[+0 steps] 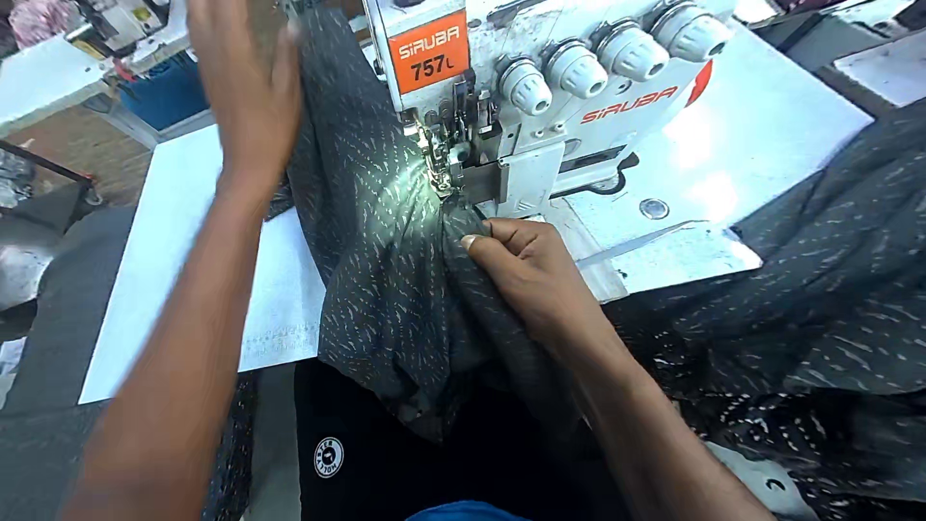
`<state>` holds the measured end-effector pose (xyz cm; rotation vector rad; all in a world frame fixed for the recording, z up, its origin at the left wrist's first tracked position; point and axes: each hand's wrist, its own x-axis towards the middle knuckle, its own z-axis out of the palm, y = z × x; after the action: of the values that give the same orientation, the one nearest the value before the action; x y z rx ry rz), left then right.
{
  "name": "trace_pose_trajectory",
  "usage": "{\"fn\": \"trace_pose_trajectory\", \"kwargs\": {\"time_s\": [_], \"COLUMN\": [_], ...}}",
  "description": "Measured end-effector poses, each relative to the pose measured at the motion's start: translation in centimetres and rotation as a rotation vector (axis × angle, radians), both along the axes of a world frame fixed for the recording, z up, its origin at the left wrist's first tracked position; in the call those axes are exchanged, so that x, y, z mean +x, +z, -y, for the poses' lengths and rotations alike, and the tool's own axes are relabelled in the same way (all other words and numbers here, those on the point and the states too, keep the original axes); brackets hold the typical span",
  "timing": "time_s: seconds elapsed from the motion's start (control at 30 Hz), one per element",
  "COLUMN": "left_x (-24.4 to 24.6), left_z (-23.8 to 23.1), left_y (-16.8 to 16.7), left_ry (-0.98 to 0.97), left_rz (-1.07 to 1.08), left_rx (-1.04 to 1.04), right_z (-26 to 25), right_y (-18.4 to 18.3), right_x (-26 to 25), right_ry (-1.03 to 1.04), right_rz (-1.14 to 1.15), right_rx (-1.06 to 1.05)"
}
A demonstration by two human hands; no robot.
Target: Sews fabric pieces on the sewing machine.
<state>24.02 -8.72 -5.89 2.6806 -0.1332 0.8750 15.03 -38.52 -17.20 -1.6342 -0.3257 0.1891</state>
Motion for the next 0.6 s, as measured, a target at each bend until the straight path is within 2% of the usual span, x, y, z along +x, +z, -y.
{"fn": "trace_pose_trajectory", "kwargs": {"time_s": [0.03,0.1,0.2,0.23,0.3,0.37,0.43,0.47,0.53,0.6], "left_x": [-5.2,-17.0,-29.3,-31.2,-32.1,-29.8,-27.5,-27.2,-28.8,-30.7], "left_z": [1.3,4.8,10.2,11.4,12.1,12.1,12.3,12.2,10.6,6.4], "left_y": [-1.5,-7.1,-15.7,-18.0,-22.1,-25.2,-25.9,-25.4,-22.9,-18.3], "left_ry": [-0.06,-0.056,0.098,0.184,0.297,0.267,0.179,0.115,-0.064,-0.165], "left_rz": [0.005,-0.03,-0.244,-0.351,-0.565,-0.6,-0.508,-0.481,-0.581,-0.713], "left_rx": [-0.068,-0.345,-0.887,-1.018,-1.142,-1.136,-1.17,-1.252,-1.404,-1.341], "right_z": [0.0,0.3,1.7,2.2,2.7,2.6,3.2,4.2,7.7,11.5], "right_y": [-0.1,-0.1,0.3,0.6,0.8,0.6,1.1,1.4,1.6,1.0], "right_x": [0.1,0.2,-0.2,-0.1,0.3,0.3,-0.7,-1.1,-1.9,-2.6], "right_ry": [0.01,0.027,0.151,0.229,0.346,0.336,0.288,0.3,0.459,0.765], "right_rz": [0.01,0.047,0.007,-0.07,-0.191,-0.02,0.16,0.189,0.126,-0.016], "right_rx": [-0.018,-0.073,-0.098,-0.04,-0.002,-0.199,-0.39,-0.405,-0.263,-0.025]}}
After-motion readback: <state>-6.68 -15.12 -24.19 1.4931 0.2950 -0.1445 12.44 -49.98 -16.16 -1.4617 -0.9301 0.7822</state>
